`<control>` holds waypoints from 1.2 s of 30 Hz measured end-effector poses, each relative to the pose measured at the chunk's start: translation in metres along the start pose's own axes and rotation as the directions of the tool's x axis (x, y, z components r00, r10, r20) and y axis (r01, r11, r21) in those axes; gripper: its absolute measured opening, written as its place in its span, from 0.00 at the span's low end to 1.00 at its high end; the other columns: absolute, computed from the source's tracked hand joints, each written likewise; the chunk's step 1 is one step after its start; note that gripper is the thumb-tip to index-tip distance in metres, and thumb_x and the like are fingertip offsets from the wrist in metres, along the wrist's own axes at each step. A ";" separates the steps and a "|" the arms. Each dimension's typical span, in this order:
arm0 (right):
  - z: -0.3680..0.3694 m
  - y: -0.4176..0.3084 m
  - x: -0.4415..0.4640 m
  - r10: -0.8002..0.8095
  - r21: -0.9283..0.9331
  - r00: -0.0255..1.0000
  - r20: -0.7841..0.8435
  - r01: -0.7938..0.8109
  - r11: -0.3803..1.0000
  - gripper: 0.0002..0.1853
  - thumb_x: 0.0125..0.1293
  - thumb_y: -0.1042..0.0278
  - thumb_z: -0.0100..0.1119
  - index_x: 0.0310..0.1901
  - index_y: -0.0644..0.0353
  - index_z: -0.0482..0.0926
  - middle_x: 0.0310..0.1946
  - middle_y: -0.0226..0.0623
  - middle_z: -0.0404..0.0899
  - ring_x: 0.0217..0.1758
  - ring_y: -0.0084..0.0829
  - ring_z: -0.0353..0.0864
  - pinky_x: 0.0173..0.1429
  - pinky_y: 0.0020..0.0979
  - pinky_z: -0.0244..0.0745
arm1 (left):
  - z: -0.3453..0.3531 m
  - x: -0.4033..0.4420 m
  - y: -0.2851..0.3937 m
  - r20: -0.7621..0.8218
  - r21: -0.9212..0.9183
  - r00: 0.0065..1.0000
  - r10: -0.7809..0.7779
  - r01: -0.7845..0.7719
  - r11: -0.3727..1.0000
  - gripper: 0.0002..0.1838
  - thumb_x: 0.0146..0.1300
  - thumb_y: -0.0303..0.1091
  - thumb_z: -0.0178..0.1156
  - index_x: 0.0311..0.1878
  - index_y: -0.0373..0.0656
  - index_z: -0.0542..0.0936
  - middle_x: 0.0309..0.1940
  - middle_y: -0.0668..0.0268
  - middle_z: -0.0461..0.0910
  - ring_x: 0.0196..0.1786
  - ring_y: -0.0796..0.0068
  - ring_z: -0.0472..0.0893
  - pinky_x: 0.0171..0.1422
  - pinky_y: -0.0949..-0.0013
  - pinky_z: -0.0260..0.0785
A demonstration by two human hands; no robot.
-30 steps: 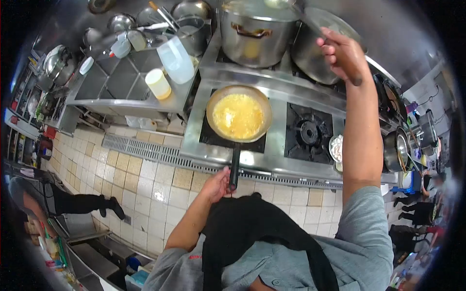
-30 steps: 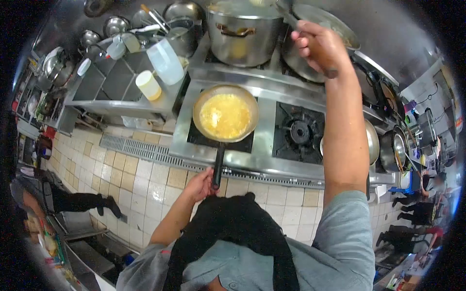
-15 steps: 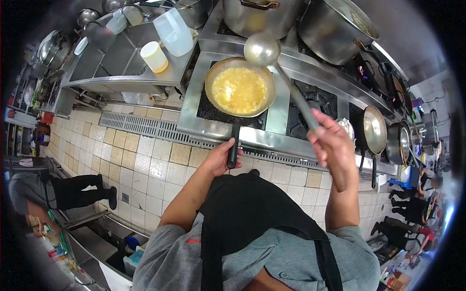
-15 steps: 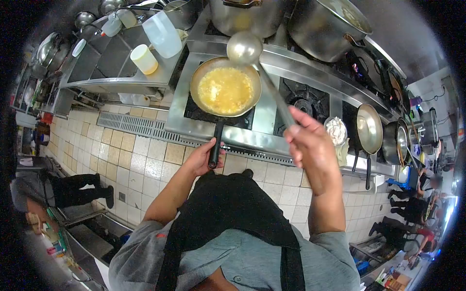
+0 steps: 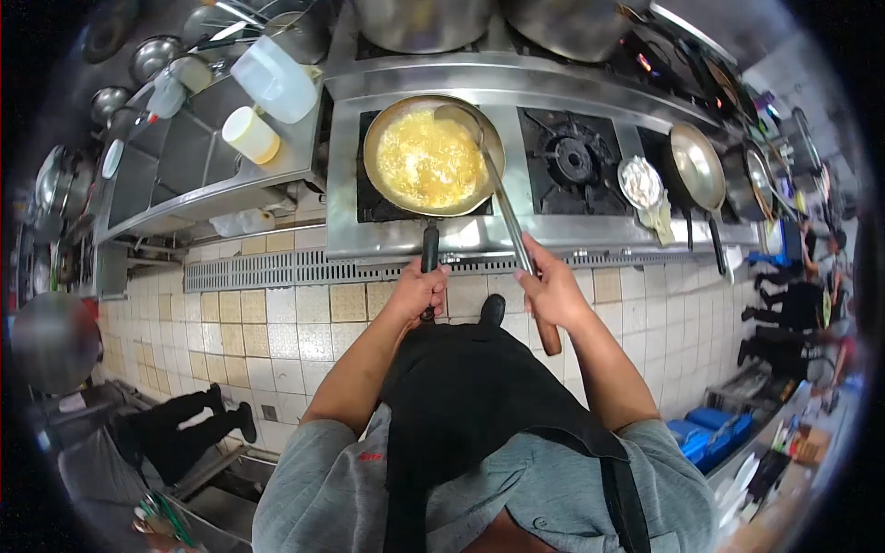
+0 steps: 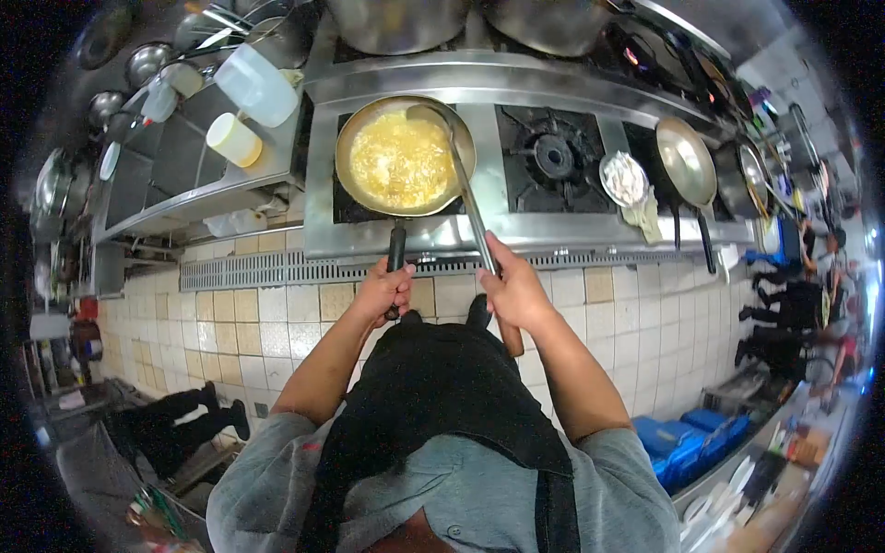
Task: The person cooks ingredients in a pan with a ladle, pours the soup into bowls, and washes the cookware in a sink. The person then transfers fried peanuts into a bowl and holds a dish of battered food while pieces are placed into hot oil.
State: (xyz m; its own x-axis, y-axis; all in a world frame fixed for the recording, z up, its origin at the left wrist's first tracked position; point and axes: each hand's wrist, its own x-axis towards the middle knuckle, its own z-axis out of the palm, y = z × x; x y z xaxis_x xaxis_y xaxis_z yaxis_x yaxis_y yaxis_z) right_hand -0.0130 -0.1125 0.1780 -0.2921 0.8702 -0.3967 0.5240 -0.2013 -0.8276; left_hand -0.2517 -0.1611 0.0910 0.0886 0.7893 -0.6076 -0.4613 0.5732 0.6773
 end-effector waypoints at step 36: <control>-0.086 0.164 -0.472 0.258 0.077 0.636 -0.727 -0.298 0.951 0.31 0.68 0.75 0.54 0.71 0.63 0.59 0.30 0.37 0.76 0.19 0.25 0.75 0.25 0.27 0.70 | 0.309 -0.119 -0.189 0.529 0.655 0.628 -0.571 0.127 0.745 0.10 0.67 0.33 0.58 0.40 0.44 0.66 0.20 0.72 0.66 0.14 0.85 0.65 0.15 0.74 0.64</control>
State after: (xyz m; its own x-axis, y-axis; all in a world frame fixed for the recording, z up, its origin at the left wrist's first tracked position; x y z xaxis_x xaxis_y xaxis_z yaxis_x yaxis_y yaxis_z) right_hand 0.2795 -0.5174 0.2631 0.5315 0.8284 -0.1769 0.5240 -0.4856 -0.6998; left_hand 0.0978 -0.2951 0.1640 0.7859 0.2845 -0.5491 0.2454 0.6715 0.6992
